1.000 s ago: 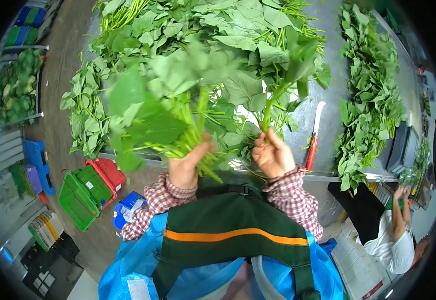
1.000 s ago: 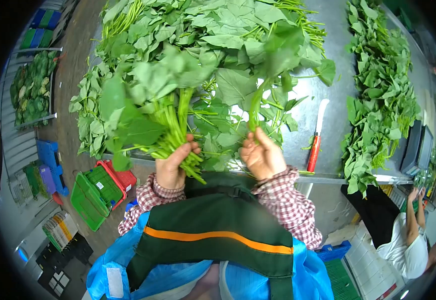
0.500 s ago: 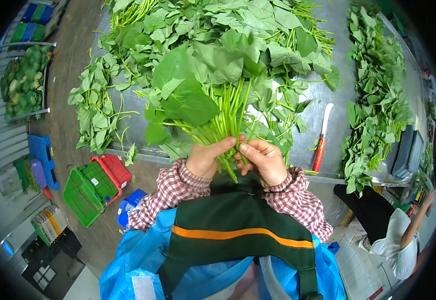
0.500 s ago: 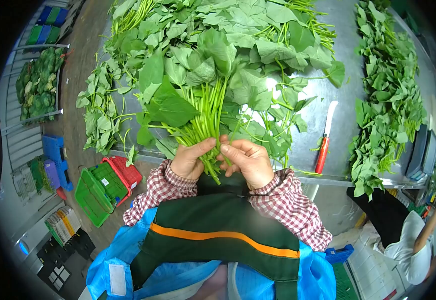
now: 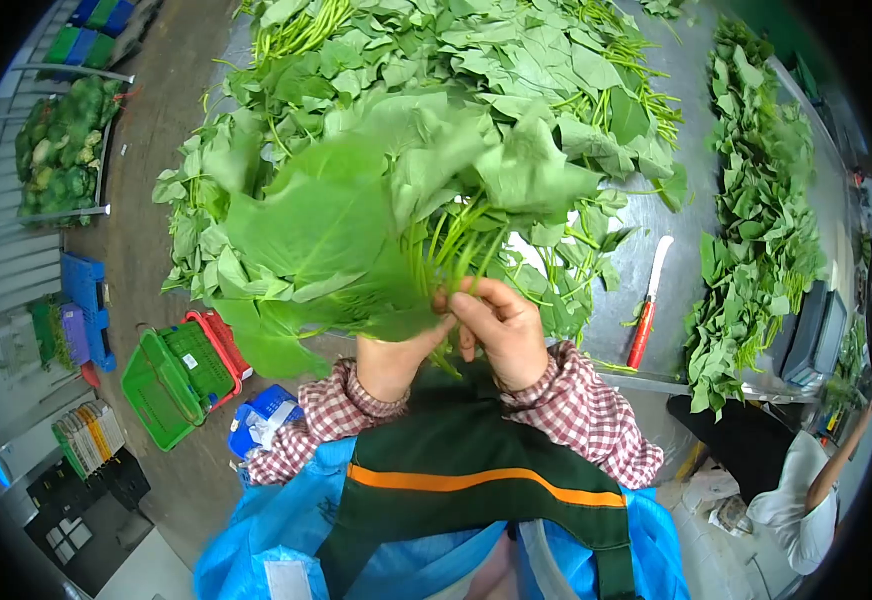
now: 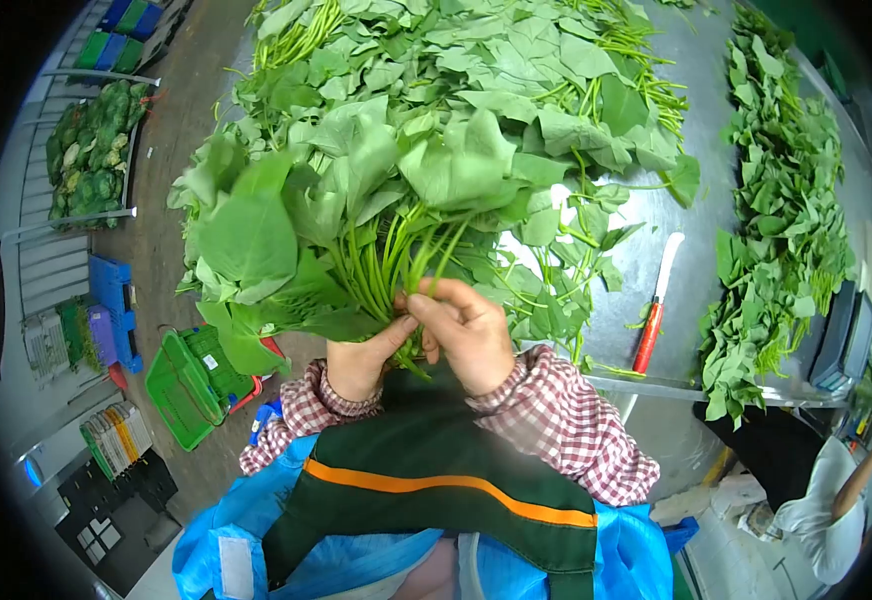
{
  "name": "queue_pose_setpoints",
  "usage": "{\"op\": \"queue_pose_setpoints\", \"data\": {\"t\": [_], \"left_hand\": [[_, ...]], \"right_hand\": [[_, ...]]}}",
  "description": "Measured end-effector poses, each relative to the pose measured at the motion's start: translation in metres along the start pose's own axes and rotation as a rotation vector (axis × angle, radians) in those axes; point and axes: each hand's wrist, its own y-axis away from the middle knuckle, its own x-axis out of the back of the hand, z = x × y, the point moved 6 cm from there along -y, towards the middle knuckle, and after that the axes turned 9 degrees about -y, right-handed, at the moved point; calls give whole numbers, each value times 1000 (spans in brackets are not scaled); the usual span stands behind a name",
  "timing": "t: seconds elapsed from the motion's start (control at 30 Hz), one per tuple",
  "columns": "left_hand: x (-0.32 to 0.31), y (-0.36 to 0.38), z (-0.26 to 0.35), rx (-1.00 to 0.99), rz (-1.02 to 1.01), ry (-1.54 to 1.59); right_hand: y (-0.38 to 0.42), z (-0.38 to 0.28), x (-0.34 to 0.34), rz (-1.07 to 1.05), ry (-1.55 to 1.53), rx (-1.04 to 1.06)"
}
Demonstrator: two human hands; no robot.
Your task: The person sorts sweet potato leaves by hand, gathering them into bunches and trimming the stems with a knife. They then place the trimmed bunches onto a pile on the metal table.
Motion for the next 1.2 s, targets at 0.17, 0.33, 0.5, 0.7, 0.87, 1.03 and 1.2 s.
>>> {"op": "queue_pose_setpoints", "data": {"t": [0.17,0.33,0.5,0.7,0.87,1.03,1.2], "left_hand": [[54,-11,9,87,251,488],[104,-28,3,-6,188,759],[74,-28,6,94,-17,1087],[67,-30,1,95,63,907],[41,-27,5,62,82,626],[12,-20,21,10,74,170],[-35,-21,7,-61,26,114]], "right_hand": [[-12,16,12,-125,-11,-194],[-78,-6,44,46,1315,420],[-91,-5,46,20,1400,637],[-27,-17,89,132,481,-71],[8,-37,66,26,-35,89],[10,-51,56,259,274,277],[27,-55,-8,166,1144,826]]}}
